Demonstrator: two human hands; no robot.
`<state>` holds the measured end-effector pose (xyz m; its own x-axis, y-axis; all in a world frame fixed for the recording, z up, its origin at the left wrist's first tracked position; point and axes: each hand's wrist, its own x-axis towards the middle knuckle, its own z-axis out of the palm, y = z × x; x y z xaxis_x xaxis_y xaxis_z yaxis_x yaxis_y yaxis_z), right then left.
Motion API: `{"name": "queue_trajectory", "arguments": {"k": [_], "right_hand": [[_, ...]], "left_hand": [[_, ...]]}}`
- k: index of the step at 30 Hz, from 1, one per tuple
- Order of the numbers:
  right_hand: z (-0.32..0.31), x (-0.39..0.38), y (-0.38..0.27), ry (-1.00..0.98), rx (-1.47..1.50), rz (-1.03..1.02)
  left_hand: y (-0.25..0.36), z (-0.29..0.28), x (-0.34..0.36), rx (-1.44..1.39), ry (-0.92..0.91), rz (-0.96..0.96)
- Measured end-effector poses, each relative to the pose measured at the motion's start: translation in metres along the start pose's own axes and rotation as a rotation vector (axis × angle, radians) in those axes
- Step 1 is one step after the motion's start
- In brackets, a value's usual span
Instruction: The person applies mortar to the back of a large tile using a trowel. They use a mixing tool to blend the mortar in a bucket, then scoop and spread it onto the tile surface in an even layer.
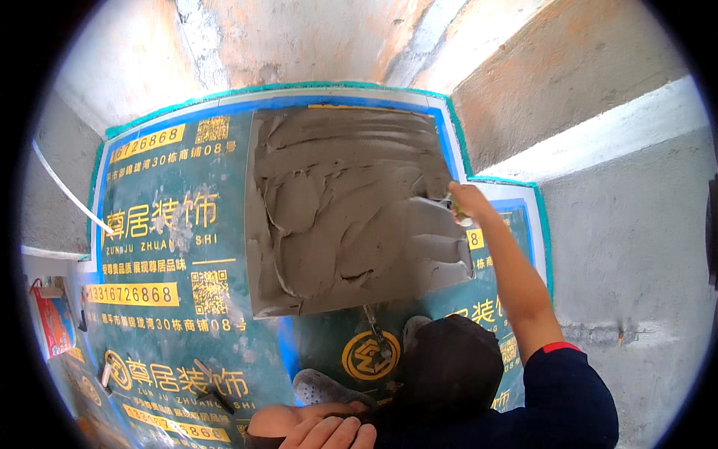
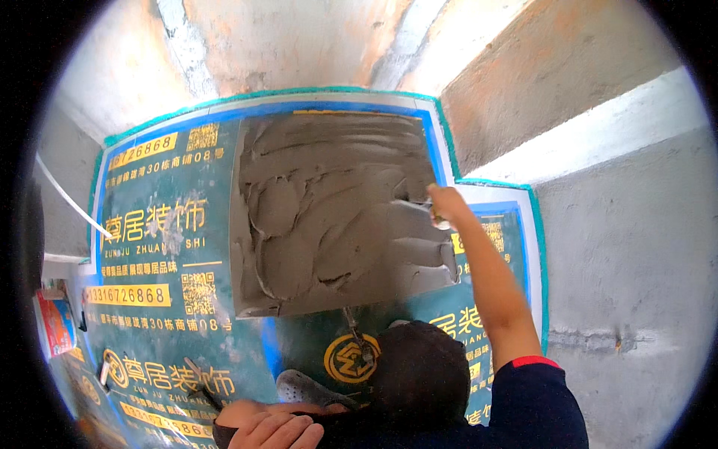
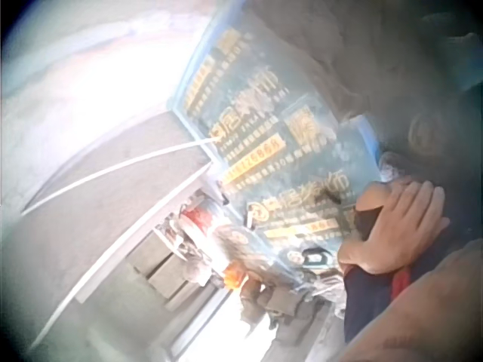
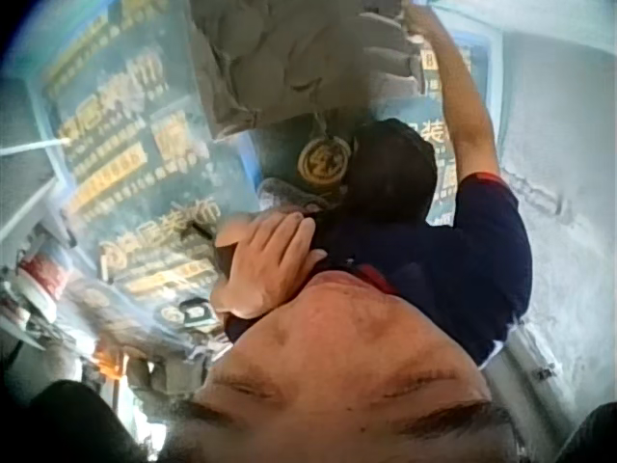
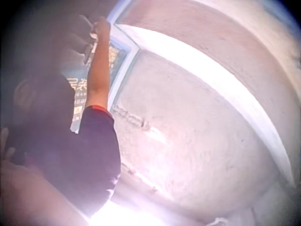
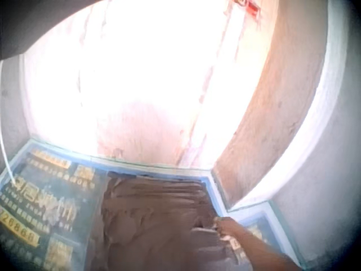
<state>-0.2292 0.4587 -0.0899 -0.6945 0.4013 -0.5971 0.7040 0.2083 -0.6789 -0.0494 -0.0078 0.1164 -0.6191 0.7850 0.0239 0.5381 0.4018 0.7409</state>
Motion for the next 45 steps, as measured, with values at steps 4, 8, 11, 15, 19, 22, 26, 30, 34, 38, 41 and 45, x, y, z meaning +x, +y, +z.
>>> {"name": "queue_trajectory", "arguments": {"k": [4,8,11,15,19,22,26,30,34,38,41,45], "right_hand": [[0.041,-0.034,0.008,-0.066,0.249,0.038],[0.155,-0.083,-0.023,-0.419,0.295,0.020],[0.201,-0.115,-0.043,-0.633,-0.099,-0.090],[0.157,-0.123,-0.040,-0.280,-0.696,-0.440],[0.059,-0.096,-0.021,-0.086,-0.604,-0.018],[0.001,-0.083,0.008,-0.074,-0.210,0.211],[0.060,-0.107,0.008,-0.018,0.389,0.443],[0.164,-0.180,-0.019,-0.204,0.282,0.347],[0.225,-0.216,-0.037,-0.684,-0.070,0.152],[0.179,-0.200,-0.024,-0.481,-0.856,-0.278],[0.116,-0.193,0.010,-0.177,-0.934,-0.117],[0.038,-0.183,0.049,-0.069,-0.456,0.179]], "left_hand": [[-0.003,0.000,-0.001,-0.004,-0.054,0.015],[-0.004,0.000,0.001,0.007,-0.068,0.089],[-0.006,0.001,-0.003,0.000,-0.058,0.112],[-0.011,0.001,-0.008,-0.017,-0.018,0.113],[-0.017,0.006,-0.006,-0.034,-0.013,0.190],[-0.021,0.004,-0.007,-0.034,0.008,0.270],[-0.027,0.008,-0.002,-0.027,-0.006,0.286],[-0.030,-0.004,0.017,-0.030,-0.073,0.424],[-0.031,-0.002,0.018,-0.044,-0.038,0.436],[-0.033,0.002,0.020,-0.053,-0.041,0.447],[-0.033,0.003,0.022,-0.065,-0.048,0.451],[-0.032,0.004,0.021,-0.075,-0.040,0.456]]}}
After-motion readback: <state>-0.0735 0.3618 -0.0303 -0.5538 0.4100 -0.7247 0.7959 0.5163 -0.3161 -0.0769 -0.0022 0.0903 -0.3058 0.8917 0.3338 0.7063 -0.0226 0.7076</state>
